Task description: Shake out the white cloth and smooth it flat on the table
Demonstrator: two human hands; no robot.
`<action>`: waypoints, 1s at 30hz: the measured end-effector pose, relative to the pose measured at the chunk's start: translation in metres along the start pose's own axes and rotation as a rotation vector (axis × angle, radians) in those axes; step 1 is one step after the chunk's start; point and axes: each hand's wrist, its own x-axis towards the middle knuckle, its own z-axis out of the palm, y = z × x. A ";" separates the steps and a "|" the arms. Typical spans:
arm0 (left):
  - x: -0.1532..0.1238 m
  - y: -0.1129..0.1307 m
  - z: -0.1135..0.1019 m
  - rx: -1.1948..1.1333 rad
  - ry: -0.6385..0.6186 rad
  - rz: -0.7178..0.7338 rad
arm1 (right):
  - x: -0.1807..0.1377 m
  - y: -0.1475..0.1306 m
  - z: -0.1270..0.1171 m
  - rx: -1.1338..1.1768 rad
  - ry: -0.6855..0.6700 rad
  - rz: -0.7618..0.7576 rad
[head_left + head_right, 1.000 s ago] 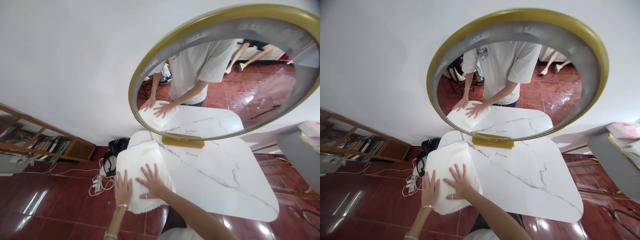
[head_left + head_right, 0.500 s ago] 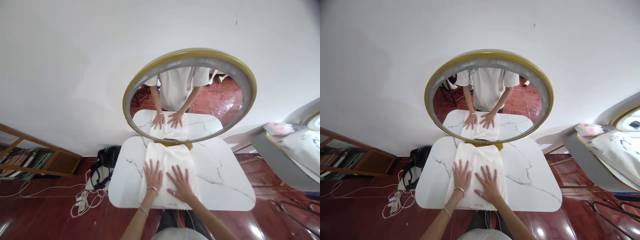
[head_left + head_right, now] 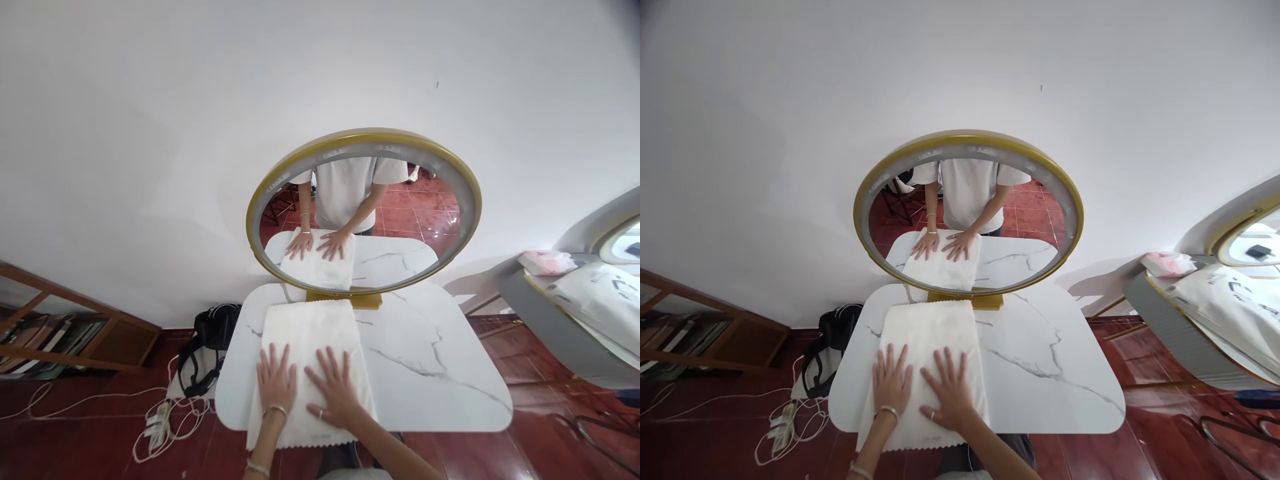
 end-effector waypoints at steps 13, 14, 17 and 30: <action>-0.020 0.024 0.026 0.005 0.047 0.038 | -0.032 0.024 0.009 0.009 0.039 -0.022; -0.020 0.037 0.031 -0.013 0.036 0.065 | -0.041 0.033 0.008 -0.036 0.075 0.002; -0.022 0.073 0.051 -0.077 -0.006 0.159 | -0.067 0.066 0.010 -0.187 0.182 0.043; 0.091 0.145 0.017 -0.607 -0.231 -0.059 | -0.107 0.116 0.035 -0.207 0.304 0.225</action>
